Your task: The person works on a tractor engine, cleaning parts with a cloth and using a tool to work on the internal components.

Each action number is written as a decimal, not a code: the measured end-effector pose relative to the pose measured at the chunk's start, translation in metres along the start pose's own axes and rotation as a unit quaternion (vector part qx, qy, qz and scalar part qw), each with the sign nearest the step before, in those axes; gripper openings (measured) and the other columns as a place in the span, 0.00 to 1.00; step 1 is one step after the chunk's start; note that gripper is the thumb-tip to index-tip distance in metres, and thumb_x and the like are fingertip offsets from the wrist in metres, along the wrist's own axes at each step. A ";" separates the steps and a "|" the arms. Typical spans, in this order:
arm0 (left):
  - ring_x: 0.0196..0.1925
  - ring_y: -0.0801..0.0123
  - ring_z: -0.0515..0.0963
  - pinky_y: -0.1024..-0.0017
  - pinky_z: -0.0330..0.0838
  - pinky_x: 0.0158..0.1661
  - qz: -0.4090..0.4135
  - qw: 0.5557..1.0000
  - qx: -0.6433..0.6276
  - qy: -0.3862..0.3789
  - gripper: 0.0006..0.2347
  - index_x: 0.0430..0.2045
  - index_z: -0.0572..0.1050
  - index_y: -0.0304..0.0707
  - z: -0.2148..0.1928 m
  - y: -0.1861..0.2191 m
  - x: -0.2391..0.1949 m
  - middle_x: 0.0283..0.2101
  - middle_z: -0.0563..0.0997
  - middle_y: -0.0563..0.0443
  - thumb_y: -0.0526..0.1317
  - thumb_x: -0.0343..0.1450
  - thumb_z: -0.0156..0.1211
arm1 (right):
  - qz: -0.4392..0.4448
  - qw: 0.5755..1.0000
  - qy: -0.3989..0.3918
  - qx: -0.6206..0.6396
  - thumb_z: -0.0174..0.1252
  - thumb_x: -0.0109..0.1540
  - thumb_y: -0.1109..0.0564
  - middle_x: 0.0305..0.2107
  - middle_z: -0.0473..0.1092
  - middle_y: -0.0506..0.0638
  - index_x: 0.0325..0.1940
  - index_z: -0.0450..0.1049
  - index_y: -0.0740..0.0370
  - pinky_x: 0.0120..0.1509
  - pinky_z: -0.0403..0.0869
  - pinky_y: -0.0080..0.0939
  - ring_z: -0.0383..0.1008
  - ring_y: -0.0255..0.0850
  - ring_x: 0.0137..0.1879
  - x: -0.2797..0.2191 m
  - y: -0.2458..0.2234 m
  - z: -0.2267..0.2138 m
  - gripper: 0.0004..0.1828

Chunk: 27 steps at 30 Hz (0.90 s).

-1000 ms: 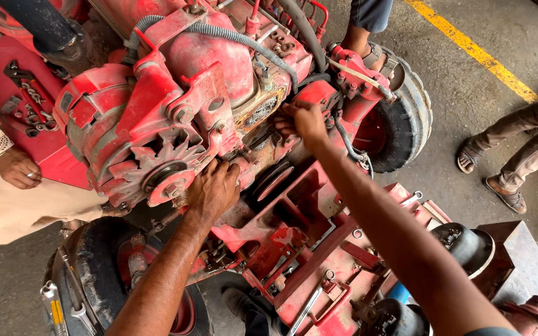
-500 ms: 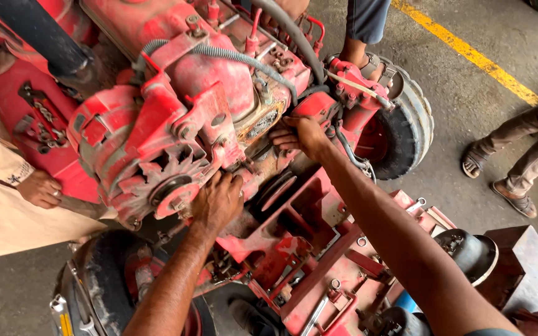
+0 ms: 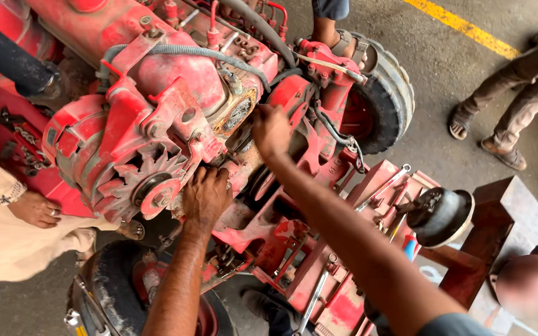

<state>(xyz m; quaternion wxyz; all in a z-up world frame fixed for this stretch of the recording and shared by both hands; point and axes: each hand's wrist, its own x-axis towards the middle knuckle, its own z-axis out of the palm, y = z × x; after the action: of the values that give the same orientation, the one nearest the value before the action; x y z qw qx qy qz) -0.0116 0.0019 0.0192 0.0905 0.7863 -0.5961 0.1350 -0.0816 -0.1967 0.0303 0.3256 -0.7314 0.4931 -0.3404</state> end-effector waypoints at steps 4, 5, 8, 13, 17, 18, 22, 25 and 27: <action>0.42 0.55 0.79 0.57 0.76 0.44 0.007 1.000 0.011 0.018 0.10 0.32 0.79 0.39 0.002 0.000 0.000 0.36 0.81 0.48 0.40 0.61 0.67 | 0.090 0.985 0.084 0.120 0.53 0.66 0.54 0.40 0.70 0.63 0.58 0.77 0.59 0.51 0.70 0.53 0.74 0.56 0.46 -0.021 -0.010 0.028 0.18; 0.41 0.54 0.78 0.57 0.75 0.43 0.010 0.999 0.006 0.032 0.09 0.31 0.79 0.39 0.002 0.000 -0.001 0.36 0.81 0.47 0.39 0.60 0.66 | 0.093 0.984 0.087 0.123 0.53 0.66 0.54 0.40 0.70 0.63 0.58 0.77 0.59 0.51 0.70 0.53 0.74 0.56 0.46 -0.029 -0.009 0.033 0.18; 0.40 0.54 0.78 0.57 0.74 0.42 0.017 0.999 0.002 0.048 0.09 0.31 0.80 0.39 0.004 0.000 0.004 0.35 0.81 0.47 0.38 0.60 0.66 | -0.018 0.979 0.155 0.133 0.52 0.67 0.57 0.42 0.70 0.62 0.61 0.75 0.62 0.52 0.69 0.54 0.73 0.57 0.48 -0.041 0.004 0.045 0.19; 0.40 0.55 0.78 0.57 0.73 0.42 0.021 0.999 0.002 0.041 0.09 0.30 0.79 0.38 0.001 0.001 0.001 0.36 0.81 0.47 0.38 0.59 0.66 | 0.127 0.962 0.100 0.219 0.55 0.64 0.57 0.43 0.79 0.58 0.53 0.79 0.63 0.56 0.74 0.47 0.81 0.51 0.48 -0.050 0.017 0.039 0.15; 0.40 0.55 0.78 0.58 0.73 0.43 0.008 1.000 -0.009 0.011 0.09 0.32 0.80 0.38 0.004 0.001 0.003 0.35 0.81 0.48 0.38 0.60 0.65 | 0.074 0.955 0.176 0.228 0.55 0.67 0.55 0.43 0.78 0.60 0.57 0.76 0.63 0.56 0.74 0.46 0.81 0.51 0.47 -0.034 0.004 0.034 0.16; 0.40 0.55 0.78 0.58 0.73 0.43 0.008 1.000 -0.004 0.012 0.09 0.31 0.79 0.39 0.005 0.001 0.004 0.35 0.81 0.48 0.38 0.60 0.65 | 0.018 0.963 0.181 0.198 0.54 0.68 0.57 0.44 0.78 0.61 0.58 0.76 0.64 0.56 0.74 0.46 0.80 0.52 0.49 -0.033 0.000 0.041 0.16; 0.40 0.56 0.78 0.57 0.74 0.45 0.027 0.998 0.014 0.049 0.09 0.34 0.81 0.43 0.010 -0.001 0.004 0.34 0.80 0.50 0.37 0.61 0.65 | 0.001 0.970 0.151 0.190 0.54 0.67 0.59 0.44 0.77 0.62 0.64 0.74 0.64 0.55 0.74 0.47 0.79 0.50 0.48 -0.050 0.009 0.056 0.21; 0.43 0.54 0.79 0.57 0.74 0.44 0.023 0.999 0.011 0.028 0.12 0.35 0.80 0.38 0.009 -0.005 0.004 0.39 0.82 0.46 0.39 0.60 0.65 | 0.238 0.902 -0.039 0.358 0.51 0.69 0.60 0.38 0.75 0.69 0.66 0.76 0.61 0.48 0.73 0.57 0.78 0.63 0.40 -0.051 0.025 0.045 0.22; 0.43 0.53 0.79 0.57 0.74 0.44 0.020 1.000 -0.014 0.009 0.12 0.36 0.80 0.38 0.010 -0.004 0.005 0.41 0.83 0.44 0.40 0.61 0.65 | 0.115 0.935 0.050 0.333 0.52 0.69 0.60 0.44 0.77 0.62 0.65 0.75 0.62 0.54 0.74 0.52 0.79 0.55 0.47 -0.049 0.025 0.040 0.20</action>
<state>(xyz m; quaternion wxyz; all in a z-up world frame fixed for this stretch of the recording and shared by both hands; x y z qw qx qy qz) -0.0054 -0.0046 0.0112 0.1040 0.7718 -0.6124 0.1358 -0.0752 -0.1522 -0.0214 0.5618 -0.5015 0.4482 -0.4816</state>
